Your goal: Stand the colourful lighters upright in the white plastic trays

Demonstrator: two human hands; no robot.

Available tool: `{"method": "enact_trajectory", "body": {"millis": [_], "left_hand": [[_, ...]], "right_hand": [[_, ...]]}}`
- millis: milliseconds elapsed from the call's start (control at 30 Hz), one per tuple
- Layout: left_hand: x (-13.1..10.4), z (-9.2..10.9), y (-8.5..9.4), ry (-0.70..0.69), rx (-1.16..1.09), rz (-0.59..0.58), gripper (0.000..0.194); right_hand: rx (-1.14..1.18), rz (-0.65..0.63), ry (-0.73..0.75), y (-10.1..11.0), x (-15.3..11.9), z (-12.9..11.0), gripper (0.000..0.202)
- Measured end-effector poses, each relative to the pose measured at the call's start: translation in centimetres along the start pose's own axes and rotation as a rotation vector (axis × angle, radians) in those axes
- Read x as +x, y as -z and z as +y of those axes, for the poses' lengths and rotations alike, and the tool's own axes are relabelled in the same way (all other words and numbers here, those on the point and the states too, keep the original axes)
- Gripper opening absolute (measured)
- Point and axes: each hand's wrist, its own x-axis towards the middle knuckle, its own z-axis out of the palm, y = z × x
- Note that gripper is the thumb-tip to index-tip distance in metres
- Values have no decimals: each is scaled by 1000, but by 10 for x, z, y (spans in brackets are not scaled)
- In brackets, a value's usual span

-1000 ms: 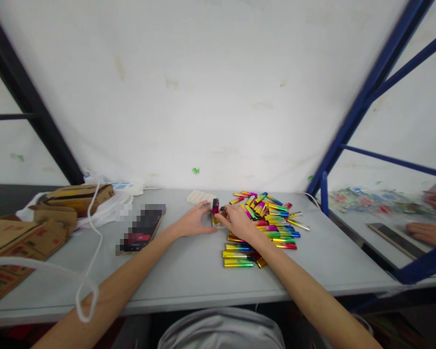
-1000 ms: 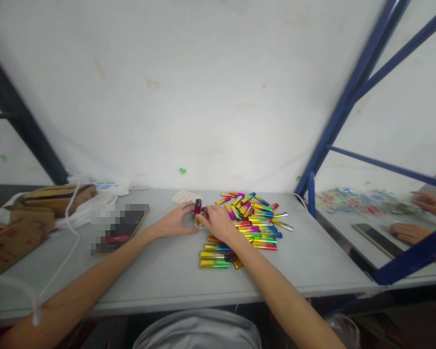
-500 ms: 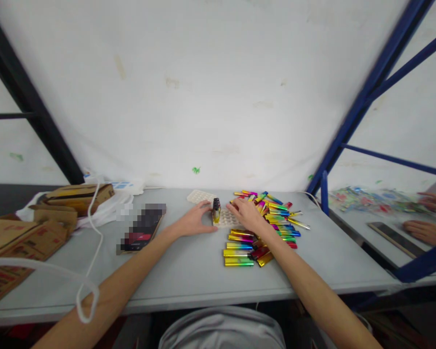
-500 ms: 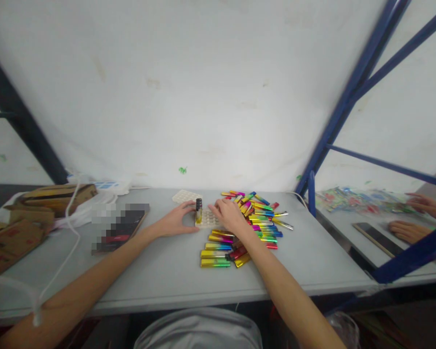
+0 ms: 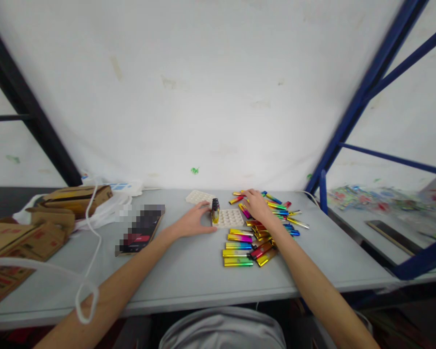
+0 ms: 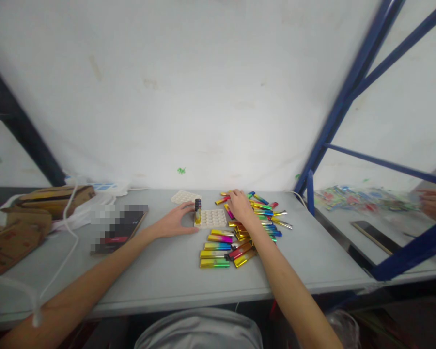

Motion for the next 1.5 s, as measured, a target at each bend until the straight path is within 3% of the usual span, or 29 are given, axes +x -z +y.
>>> {"method": "enact_trajectory", "body": {"millis": [100, 267, 467, 833, 1033, 1200, 1367, 1500], "left_hand": [[0, 1, 0, 2, -1, 0, 73], [-1, 2, 1, -7, -12, 17, 72], [-1, 2, 1, -16, -6, 9, 71], [-2, 3, 3, -30, -12, 13, 70], [-2, 5, 4, -15, -2, -4, 72], [-2, 6, 4, -18, 6, -12, 74], [-3, 4, 4, -24, 14, -13, 72], [-2, 3, 4, -37, 14, -15, 73]], "right_hand": [[-27, -62, 66, -8, 13, 6, 42], [-87, -209, -46, -15, 38, 26, 42], [-91, -256, -126, -16, 55, 44, 34], [78, -212, -86, -8, 58, 61, 17], [249, -198, -90, -13, 57, 69, 23], [377, -201, -66, -7, 51, 71, 14], [470, 9, -79, 2, 48, 67, 21], [804, 61, -144, 8, 42, 52, 34]]}}
